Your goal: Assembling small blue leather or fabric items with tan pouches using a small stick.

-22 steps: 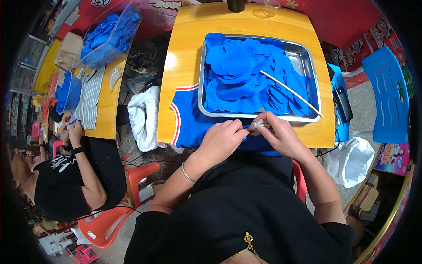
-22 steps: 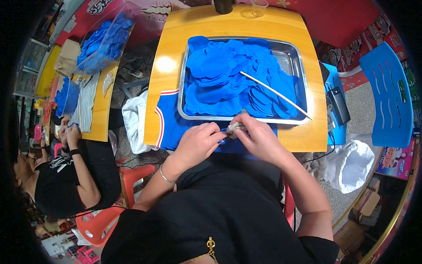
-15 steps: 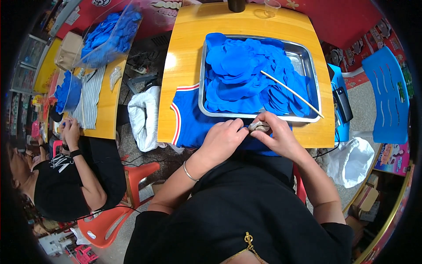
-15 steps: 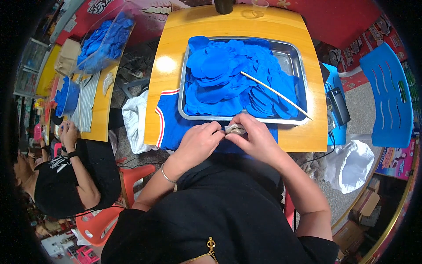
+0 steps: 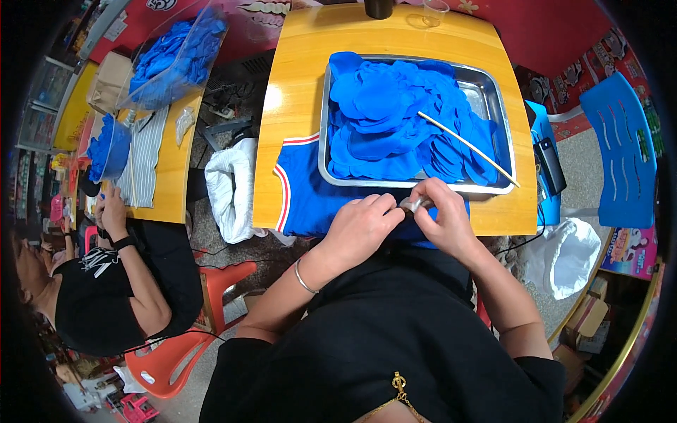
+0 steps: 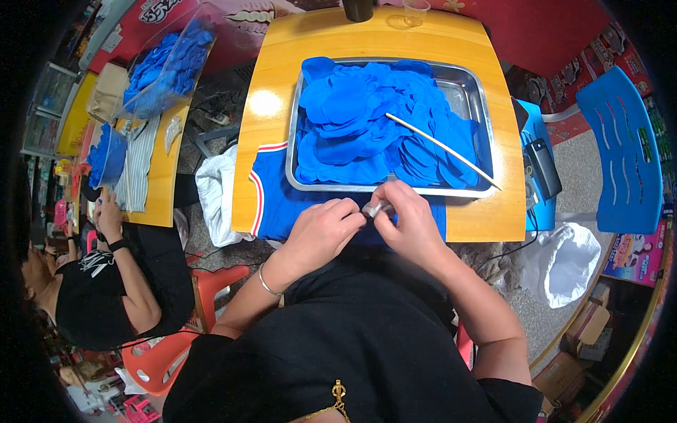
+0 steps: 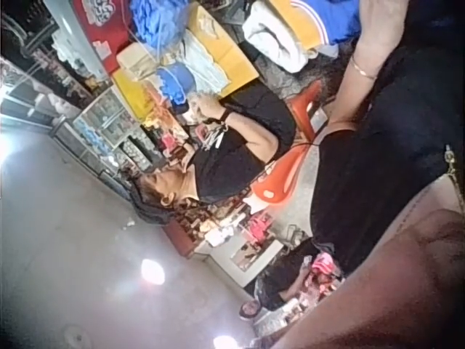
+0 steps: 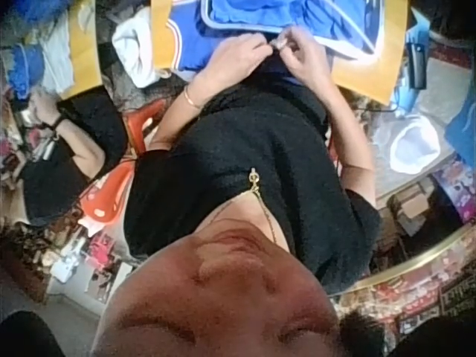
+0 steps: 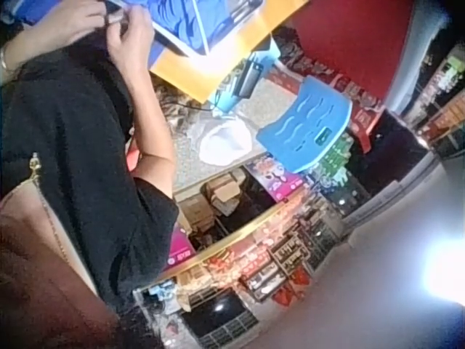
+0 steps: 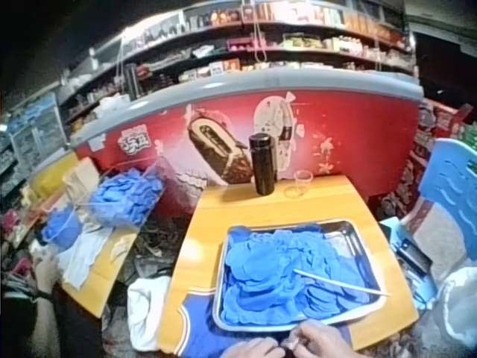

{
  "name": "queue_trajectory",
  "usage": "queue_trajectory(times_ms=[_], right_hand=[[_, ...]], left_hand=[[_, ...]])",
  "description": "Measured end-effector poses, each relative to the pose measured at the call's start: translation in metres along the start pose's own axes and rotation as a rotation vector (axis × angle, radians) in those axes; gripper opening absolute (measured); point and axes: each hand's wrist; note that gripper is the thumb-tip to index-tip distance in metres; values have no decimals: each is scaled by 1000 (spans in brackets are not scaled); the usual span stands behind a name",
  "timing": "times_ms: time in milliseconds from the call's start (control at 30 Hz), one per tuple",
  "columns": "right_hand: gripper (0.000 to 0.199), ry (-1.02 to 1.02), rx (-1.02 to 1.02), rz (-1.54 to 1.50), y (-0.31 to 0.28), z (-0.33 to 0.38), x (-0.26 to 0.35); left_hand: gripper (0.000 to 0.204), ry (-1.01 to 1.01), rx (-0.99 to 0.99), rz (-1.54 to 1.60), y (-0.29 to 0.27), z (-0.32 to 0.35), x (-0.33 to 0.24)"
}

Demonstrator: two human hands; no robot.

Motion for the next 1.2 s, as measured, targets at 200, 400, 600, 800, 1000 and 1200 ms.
queue_trajectory(times_ms=[200, 400, 600, 800, 1000, 1200], right_hand=[[15, -45, -83, -33, 4, 0, 6], [16, -68, 31, 3, -4, 2, 1], [14, -225, -43, 168, 5, 10, -4], [18, -36, -57, 9, 12, 16, -6], [21, -45, 41, 22, 3, 16, -6], [25, -177, 140, 155, -5, 10, -2]], left_hand=[[14, -57, -85, 148, 1, 1, 0], [16, -218, -118, 158, 1, 4, 3], [20, -217, -104, 119, -1, 4, 8], [18, -312, -194, 293, 6, 8, 8], [12, -331, -138, 299, 2, 8, 9], [10, -278, -139, 340, 4, 9, 11]])
Point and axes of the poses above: each hand's wrist, its own z-axis away from the middle knuckle, its own y-axis out of the palm, x = y × z, and after that the axes turned 14 degrees about -x, right-handed
